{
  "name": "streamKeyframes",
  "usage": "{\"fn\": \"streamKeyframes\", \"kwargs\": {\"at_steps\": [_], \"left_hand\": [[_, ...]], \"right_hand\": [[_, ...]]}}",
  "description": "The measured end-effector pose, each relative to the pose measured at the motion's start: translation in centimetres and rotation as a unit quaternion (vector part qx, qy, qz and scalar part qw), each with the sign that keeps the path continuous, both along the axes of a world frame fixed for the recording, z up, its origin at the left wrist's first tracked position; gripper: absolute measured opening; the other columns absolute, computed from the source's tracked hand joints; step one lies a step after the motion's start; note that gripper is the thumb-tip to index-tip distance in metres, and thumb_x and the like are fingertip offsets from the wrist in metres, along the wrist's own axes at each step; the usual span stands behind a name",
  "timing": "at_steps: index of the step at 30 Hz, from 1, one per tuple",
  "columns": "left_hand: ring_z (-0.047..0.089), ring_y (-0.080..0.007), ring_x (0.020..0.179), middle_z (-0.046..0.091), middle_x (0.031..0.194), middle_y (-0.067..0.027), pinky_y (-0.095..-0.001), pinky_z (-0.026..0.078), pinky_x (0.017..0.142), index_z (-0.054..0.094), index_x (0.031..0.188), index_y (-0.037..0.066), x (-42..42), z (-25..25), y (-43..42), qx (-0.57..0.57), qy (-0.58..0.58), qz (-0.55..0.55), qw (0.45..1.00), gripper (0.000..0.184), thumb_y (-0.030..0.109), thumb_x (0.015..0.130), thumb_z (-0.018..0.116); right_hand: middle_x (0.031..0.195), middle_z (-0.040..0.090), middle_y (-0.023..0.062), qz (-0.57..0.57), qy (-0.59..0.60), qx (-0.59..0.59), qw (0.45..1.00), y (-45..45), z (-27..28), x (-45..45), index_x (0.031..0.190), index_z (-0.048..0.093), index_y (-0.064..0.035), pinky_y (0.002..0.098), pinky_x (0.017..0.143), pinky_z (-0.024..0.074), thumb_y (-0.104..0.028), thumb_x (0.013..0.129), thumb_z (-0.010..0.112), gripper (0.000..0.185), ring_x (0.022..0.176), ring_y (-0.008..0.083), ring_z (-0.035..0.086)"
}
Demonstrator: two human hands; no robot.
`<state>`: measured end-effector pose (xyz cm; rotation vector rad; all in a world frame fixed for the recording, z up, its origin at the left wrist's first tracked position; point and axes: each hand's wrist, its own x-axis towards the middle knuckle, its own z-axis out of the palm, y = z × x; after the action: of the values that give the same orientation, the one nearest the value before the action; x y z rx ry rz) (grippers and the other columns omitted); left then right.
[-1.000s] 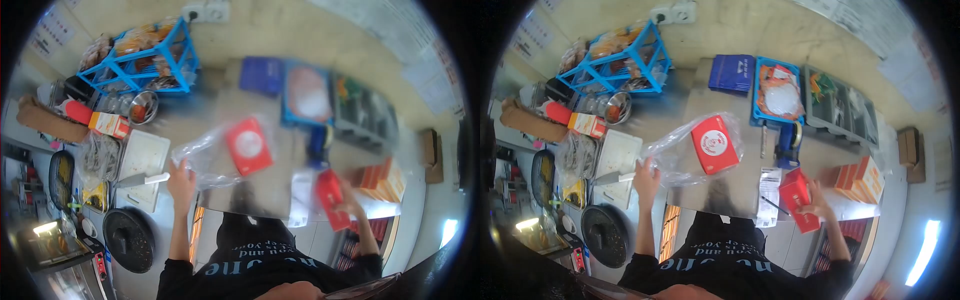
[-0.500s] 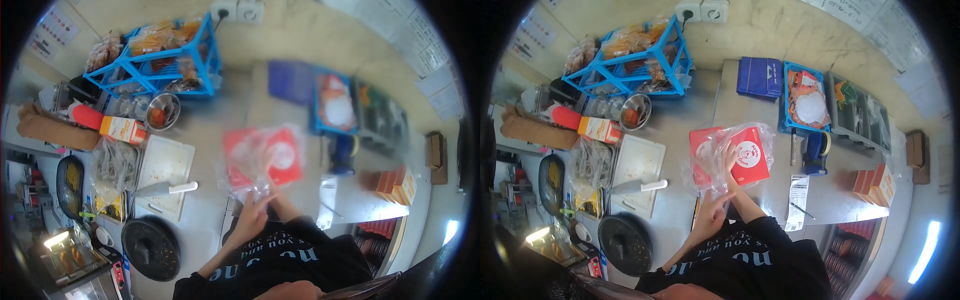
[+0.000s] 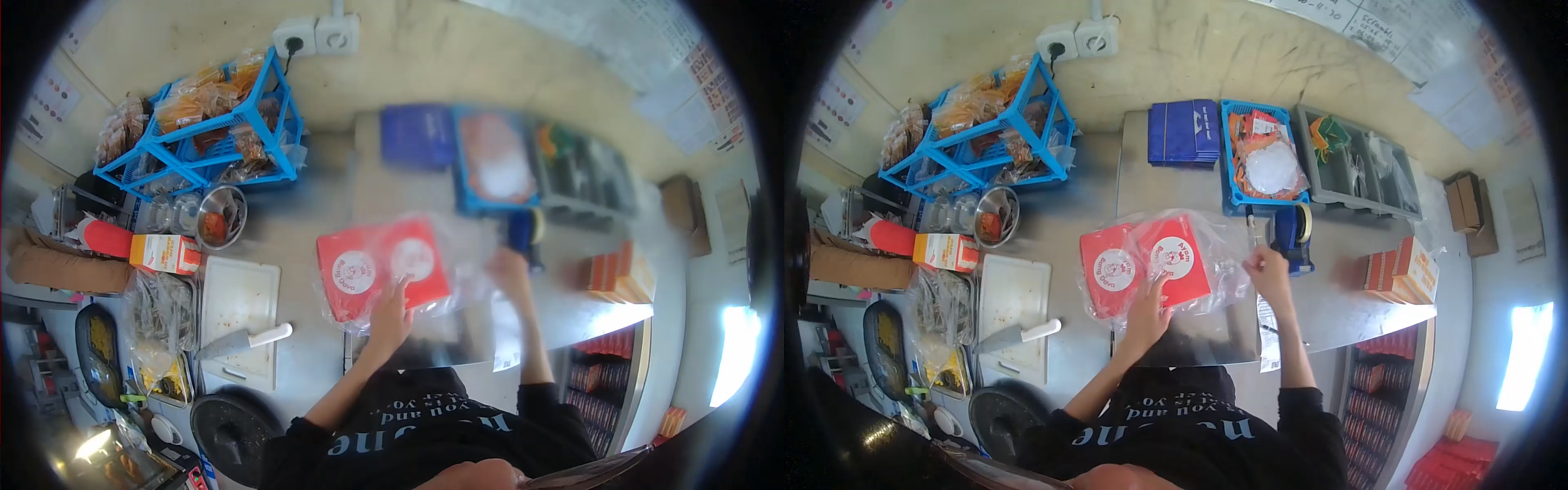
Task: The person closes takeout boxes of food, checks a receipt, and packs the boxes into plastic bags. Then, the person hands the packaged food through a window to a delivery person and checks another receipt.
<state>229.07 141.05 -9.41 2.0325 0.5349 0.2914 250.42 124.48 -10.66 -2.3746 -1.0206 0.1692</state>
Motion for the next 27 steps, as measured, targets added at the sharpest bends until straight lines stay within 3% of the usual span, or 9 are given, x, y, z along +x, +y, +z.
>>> {"fn": "streamKeyframes", "kwargs": {"at_steps": [6, 10, 11, 15, 17, 20, 23, 24, 27], "left_hand": [[0.052, -0.0207, 0.101, 0.052, 0.112, -0.0123, -0.0283, 0.045, 0.077, 0.052, 0.115, 0.004, -4.6, 17.1, 5.6, 0.125, -0.116, -0.122, 0.978, 0.048, -0.006, 0.068, 0.048], [0.051, -0.0194, 0.096, 0.053, 0.107, -0.0088, -0.0253, 0.043, 0.072, 0.055, 0.108, 0.006, -4.7, 21.7, 4.7, 0.131, -0.059, -0.124, 0.982, 0.045, -0.009, 0.066, 0.045], [0.051, -0.0182, 0.095, 0.053, 0.105, -0.0081, -0.0236, 0.042, 0.069, 0.056, 0.106, 0.006, -5.4, 22.4, 3.8, 0.162, -0.097, -0.113, 0.976, 0.045, -0.009, 0.065, 0.045], [0.053, -0.0168, 0.092, 0.054, 0.100, -0.0083, -0.0236, 0.042, 0.062, 0.053, 0.112, 0.006, -3.7, 28.8, 2.9, 0.354, -0.036, 0.121, 0.927, 0.045, -0.010, 0.071, 0.046], [0.056, -0.0183, 0.078, 0.053, 0.096, -0.0099, -0.0249, 0.043, 0.059, 0.051, 0.113, 0.007, -3.2, 24.0, 5.7, 0.527, -0.013, 0.137, 0.839, 0.045, -0.010, 0.072, 0.043], [0.053, -0.0143, 0.068, 0.050, 0.084, -0.0061, -0.0229, 0.042, 0.059, 0.049, 0.112, 0.006, -2.3, 20.4, 6.6, 0.255, 0.049, 0.014, 0.965, 0.037, -0.007, 0.078, 0.041], [0.048, -0.0084, 0.062, 0.045, 0.072, -0.0017, -0.0214, 0.042, 0.060, 0.044, 0.112, 0.007, -1.6, 20.4, 3.7, 0.023, -0.069, 0.043, 0.996, 0.031, -0.004, 0.083, 0.040], [0.046, -0.0061, 0.062, 0.043, 0.069, 0.0000, -0.0206, 0.042, 0.059, 0.042, 0.112, 0.008, -0.6, 21.7, 2.0, -0.045, -0.115, 0.047, 0.991, 0.029, -0.003, 0.085, 0.039], [0.045, -0.0046, 0.061, 0.043, 0.068, 0.0001, -0.0192, 0.042, 0.058, 0.035, 0.114, 0.009, 0.0, 24.7, -3.1, -0.047, -0.137, 0.060, 0.988, 0.027, 0.001, 0.088, 0.039]], "right_hand": [[0.069, 0.060, 0.0146, -0.045, -0.187, -0.022, 0.981, -2.9, 14.6, 4.4, 0.077, 0.053, -0.0034, 0.0369, 0.057, 0.0483, -0.001, 0.069, 0.055, 0.009, 0.061, 0.0289, 0.062], [0.066, 0.060, 0.0112, 0.017, 0.077, -0.114, 0.990, -5.5, 19.3, 7.6, 0.079, 0.051, -0.0018, 0.0333, 0.047, 0.0477, -0.002, 0.070, 0.051, 0.009, 0.055, 0.0232, 0.062], [0.065, 0.060, 0.0102, -0.004, 0.178, -0.073, 0.981, -5.4, 23.0, 6.9, 0.079, 0.052, -0.0010, 0.0316, 0.044, 0.0475, -0.001, 0.070, 0.051, 0.009, 0.054, 0.0210, 0.062], [0.066, 0.059, 0.0109, 0.080, -0.054, 0.068, 0.993, -4.2, 21.0, 10.1, 0.085, 0.055, -0.0026, 0.0300, 0.044, 0.0478, -0.005, 0.071, 0.056, 0.014, 0.057, 0.0197, 0.062], [0.079, 0.060, 0.0129, 0.042, -0.018, 0.034, 0.998, -6.2, 22.1, 8.8, 0.099, 0.058, -0.0062, 0.0312, 0.045, 0.0484, -0.007, 0.070, 0.061, 0.029, 0.058, 0.0227, 0.062], [0.111, 0.054, 0.0154, 0.265, -0.006, 0.085, 0.960, -15.5, 23.9, 7.6, 0.122, 0.049, -0.0129, 0.0339, 0.062, 0.0521, -0.009, 0.065, 0.069, 0.061, 0.075, 0.0257, 0.064], [0.137, 0.030, 0.0163, -0.019, 0.083, -0.113, 0.990, -26.8, 24.1, 11.2, 0.138, 0.029, -0.0211, 0.0481, 0.094, 0.0384, -0.021, 0.054, 0.081, 0.099, 0.119, 0.0319, 0.041], [0.140, 0.026, 0.0171, 0.002, -0.128, -0.214, 0.968, -29.4, 22.3, 13.4, 0.139, 0.025, -0.0225, 0.0537, 0.100, 0.0313, -0.025, 0.050, 0.084, 0.106, 0.129, 0.0335, 0.029], [0.141, 0.025, 0.0178, -0.012, -0.240, -0.443, 0.864, -36.1, 14.4, 17.9, 0.143, 0.015, -0.0253, 0.0652, 0.100, 0.0194, -0.029, 0.040, 0.086, 0.125, 0.130, 0.0379, 0.024]]}}
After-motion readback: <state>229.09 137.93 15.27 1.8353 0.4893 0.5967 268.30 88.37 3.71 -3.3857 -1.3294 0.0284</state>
